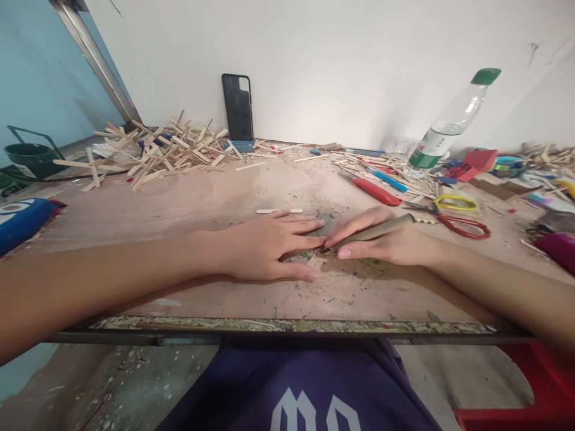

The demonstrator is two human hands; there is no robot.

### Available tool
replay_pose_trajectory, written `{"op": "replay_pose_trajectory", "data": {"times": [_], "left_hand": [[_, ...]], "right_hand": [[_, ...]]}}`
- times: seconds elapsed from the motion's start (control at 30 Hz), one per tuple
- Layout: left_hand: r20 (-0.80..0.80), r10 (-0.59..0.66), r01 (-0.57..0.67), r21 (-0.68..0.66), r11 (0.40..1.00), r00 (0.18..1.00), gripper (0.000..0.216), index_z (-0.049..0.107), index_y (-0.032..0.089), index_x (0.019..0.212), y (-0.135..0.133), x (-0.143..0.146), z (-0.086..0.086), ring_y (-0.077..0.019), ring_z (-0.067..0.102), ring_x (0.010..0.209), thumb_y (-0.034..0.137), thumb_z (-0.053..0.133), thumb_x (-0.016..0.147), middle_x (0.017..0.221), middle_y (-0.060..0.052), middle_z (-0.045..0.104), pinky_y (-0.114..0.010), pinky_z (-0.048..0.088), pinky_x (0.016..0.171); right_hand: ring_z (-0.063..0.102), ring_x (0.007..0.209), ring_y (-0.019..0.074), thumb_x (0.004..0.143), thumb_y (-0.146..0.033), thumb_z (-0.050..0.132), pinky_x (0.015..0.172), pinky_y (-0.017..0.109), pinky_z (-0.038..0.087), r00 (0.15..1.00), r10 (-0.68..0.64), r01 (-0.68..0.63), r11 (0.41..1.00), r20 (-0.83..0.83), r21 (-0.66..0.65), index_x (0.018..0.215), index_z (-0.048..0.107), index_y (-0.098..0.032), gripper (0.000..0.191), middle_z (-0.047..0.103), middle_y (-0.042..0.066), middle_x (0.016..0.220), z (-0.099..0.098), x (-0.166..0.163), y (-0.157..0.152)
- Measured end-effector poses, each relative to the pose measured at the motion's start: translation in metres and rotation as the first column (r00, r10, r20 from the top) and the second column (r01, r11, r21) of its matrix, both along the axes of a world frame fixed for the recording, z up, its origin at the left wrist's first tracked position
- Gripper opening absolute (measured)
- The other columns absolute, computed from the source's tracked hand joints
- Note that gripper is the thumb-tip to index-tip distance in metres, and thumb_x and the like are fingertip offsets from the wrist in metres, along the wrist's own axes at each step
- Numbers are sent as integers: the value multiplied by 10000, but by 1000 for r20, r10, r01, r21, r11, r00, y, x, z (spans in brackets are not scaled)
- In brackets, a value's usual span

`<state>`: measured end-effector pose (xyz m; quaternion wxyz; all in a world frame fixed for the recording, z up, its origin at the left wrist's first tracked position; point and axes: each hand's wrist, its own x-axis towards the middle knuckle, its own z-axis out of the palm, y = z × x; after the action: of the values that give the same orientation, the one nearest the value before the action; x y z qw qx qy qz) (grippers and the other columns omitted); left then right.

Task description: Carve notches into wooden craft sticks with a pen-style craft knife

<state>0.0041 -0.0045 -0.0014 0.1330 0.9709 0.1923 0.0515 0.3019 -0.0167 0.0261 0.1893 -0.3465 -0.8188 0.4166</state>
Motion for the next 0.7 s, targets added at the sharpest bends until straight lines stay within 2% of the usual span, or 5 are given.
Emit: {"op": "replay_pose_trajectory", "data": {"times": [0.13, 0.37, 0.57, 0.7], "left_hand": [[-13, 3, -3, 1, 1000, 1000, 829, 509, 238, 1769, -1, 0, 1, -348, 329, 1777, 801, 438, 1166, 1894, -126, 333, -560, 149, 1490], [-15, 11, -11, -3, 1000, 1000, 815, 504, 263, 1773, 0, 0, 1, -329, 324, 1780, 800, 460, 1161, 1898, -109, 333, -509, 135, 1495], [3, -5, 5, -3, 1000, 1000, 800, 525, 237, 1760, 0, 0, 0, -357, 329, 1776, 777, 457, 1173, 1888, -137, 345, -560, 144, 1491], [11, 2, -1, -7, 1000, 1000, 799, 527, 245, 1760, 0, 0, 0, -353, 346, 1770, 779, 476, 1167, 1886, -127, 349, -550, 166, 1490]], "right_hand": [[881, 1091, 273, 950, -456, 944, 979, 352, 712, 1000, 9, -9, 1000, -1, 2, 1155, 945, -233, 303, 918, 71, 1151, 0, 0, 0], [883, 1096, 266, 964, -431, 934, 987, 351, 713, 1000, 14, -14, 1000, 7, 0, 1151, 943, -238, 269, 918, 63, 1153, 2, 0, 0], [887, 1074, 264, 954, -450, 938, 963, 334, 713, 999, 34, -33, 999, 20, -14, 1152, 944, -234, 293, 919, 70, 1135, 5, -1, 0], [883, 1093, 272, 966, -437, 928, 972, 348, 711, 1000, 13, -13, 1000, 23, -6, 1160, 942, -238, 278, 917, 72, 1160, 7, -1, -1]]}}
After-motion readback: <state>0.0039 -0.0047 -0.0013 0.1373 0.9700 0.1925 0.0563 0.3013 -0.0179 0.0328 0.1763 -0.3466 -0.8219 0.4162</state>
